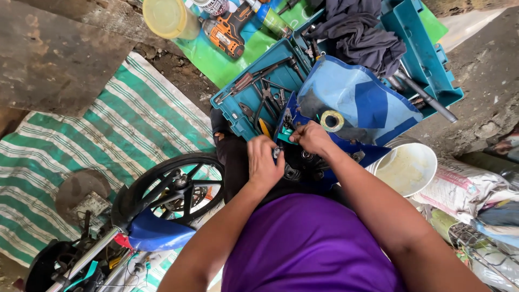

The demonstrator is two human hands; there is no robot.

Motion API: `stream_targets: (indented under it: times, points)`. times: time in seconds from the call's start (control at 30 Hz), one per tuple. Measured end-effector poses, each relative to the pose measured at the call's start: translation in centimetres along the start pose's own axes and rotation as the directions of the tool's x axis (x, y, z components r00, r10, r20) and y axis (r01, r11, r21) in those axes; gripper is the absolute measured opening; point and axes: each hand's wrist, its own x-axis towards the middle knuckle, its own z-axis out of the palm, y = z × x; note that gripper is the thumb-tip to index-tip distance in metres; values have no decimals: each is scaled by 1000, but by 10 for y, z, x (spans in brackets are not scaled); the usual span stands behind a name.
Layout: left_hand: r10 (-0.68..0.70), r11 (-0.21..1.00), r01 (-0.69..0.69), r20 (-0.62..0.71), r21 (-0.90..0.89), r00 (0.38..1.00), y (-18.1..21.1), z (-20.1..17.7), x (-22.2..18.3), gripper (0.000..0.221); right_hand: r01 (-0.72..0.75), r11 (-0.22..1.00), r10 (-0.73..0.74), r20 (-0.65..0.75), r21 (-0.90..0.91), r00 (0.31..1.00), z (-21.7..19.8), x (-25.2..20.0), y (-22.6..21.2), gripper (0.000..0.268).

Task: Repairing or assembling a motorcycle headlight fairing assembly, including internal component adjustment and wiring.

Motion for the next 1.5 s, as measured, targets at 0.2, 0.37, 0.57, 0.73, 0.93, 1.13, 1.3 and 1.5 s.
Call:
stream_targets:
  times: [0.2,0.37,0.57,0.73,0.93,1.13,1.3,1.5]
  points:
    - [-25,988,111,582,-111,813,29,-7,-33,23,-202,973,201,22,109,979,8,-3,9,20]
    - [-130,972,234,792,-17,597,69,-37,16,25,-251,957,251,20,146,968,9,-11,-4,21]
    - [-261,953,277,808,127,528,64,-29,13,33,-245,925,250,21,289,968,8,-12,-1,18]
    - [-240,960,266,739,86,629,41,-10,-8,26,-218,836,226,47,503,973,-13,-30,-27,18]
    - [-279,944,306,787,121,551,58,-27,8,29,-142,947,147,6,288,989,8,-9,-2,16]
    - [-282,943,300,823,144,492,69,-37,22,33,-168,973,175,-32,161,984,14,-3,1,19]
    - [-295,940,294,838,171,458,74,-40,28,39,-177,974,183,-35,139,982,17,1,3,19]
    - [-309,938,281,852,201,422,80,-45,37,43,-186,975,191,-31,123,981,20,4,6,20]
